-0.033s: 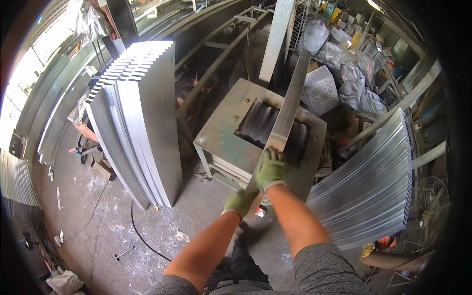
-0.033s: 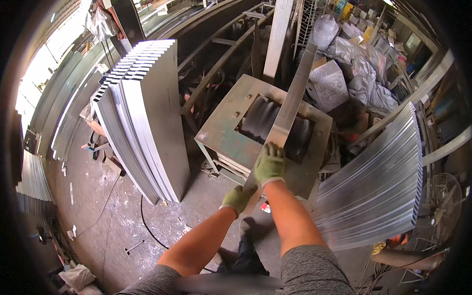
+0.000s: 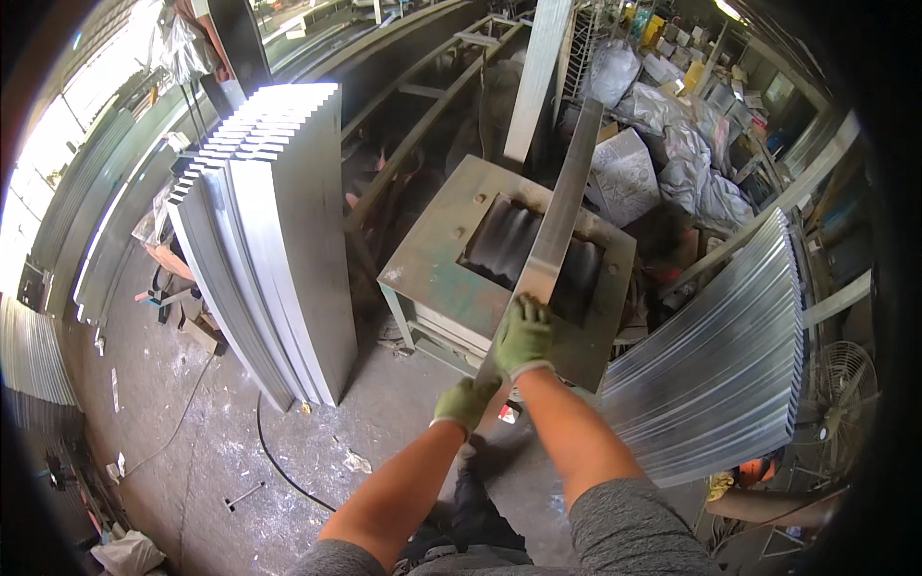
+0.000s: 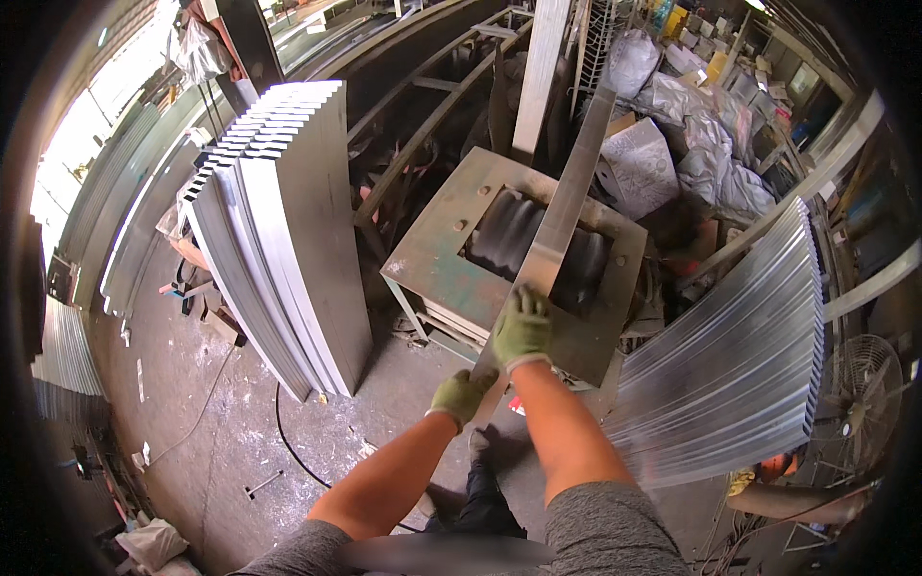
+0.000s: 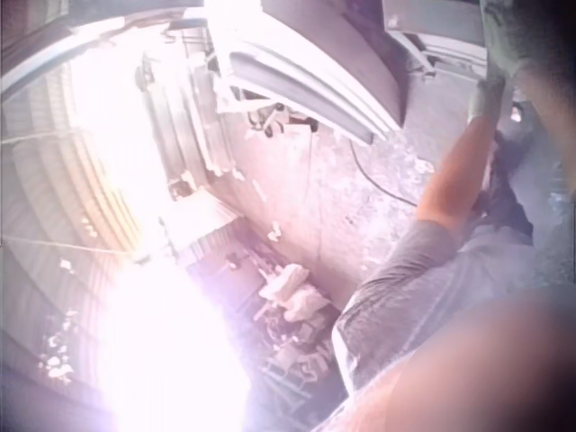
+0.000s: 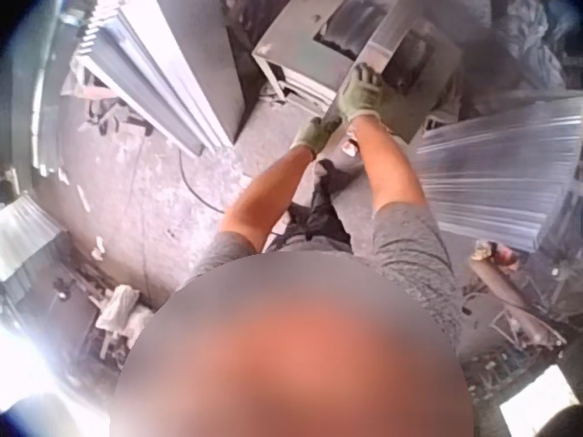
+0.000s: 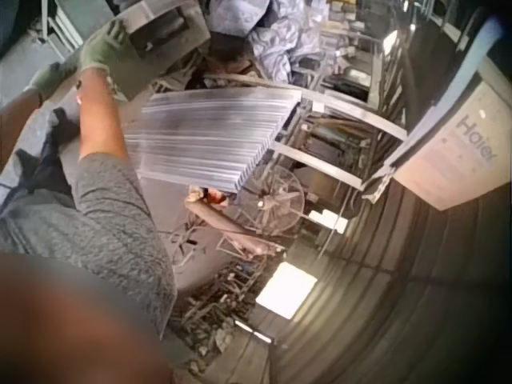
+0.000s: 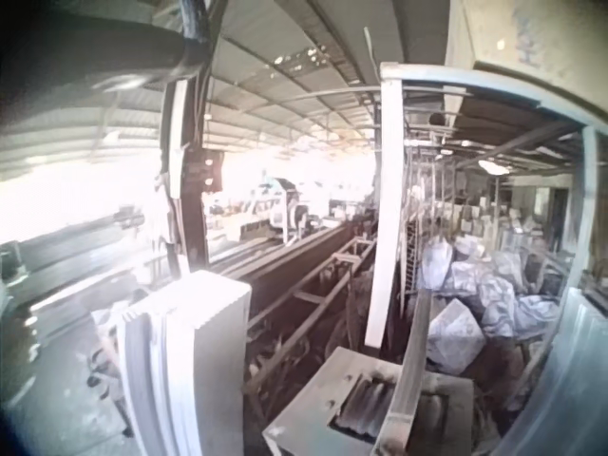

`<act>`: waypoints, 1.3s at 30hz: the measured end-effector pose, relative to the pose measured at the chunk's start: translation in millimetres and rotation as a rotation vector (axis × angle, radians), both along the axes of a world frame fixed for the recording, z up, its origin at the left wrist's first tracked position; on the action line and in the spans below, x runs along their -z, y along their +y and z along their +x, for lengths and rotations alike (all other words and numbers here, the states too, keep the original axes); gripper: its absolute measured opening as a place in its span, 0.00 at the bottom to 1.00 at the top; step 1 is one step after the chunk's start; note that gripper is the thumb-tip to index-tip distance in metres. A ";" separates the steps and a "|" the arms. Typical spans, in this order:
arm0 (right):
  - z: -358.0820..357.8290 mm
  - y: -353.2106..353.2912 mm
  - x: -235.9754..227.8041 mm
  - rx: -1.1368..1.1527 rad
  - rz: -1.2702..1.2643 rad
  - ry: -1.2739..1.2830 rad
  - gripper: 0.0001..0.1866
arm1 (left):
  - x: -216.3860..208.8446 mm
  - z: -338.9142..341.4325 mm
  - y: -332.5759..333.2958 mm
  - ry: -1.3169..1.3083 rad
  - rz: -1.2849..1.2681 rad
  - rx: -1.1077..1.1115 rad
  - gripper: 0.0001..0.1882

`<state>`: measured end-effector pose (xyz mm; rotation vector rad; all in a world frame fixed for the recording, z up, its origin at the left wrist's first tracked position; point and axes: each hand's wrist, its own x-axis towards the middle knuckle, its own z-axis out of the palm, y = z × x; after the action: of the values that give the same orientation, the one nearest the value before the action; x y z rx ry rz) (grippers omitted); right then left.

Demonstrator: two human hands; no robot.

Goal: The person feeds long, flat metal sheets into a roller machine, one at a time, and stacks the processed sheets upright. The person repeats this cycle throughout the clip, handling each sheet with gloved hands.

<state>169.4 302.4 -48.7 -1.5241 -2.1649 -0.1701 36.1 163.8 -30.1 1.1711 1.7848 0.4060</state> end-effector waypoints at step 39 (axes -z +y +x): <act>20.1 149.7 -27.1 -0.125 -0.019 0.066 0.13 | -39.6 13.4 33.1 0.021 -0.079 -0.070 0.49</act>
<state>189.5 452.1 -21.6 -1.3798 -2.2064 -0.0562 49.4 196.9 9.6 1.0636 1.8473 0.3622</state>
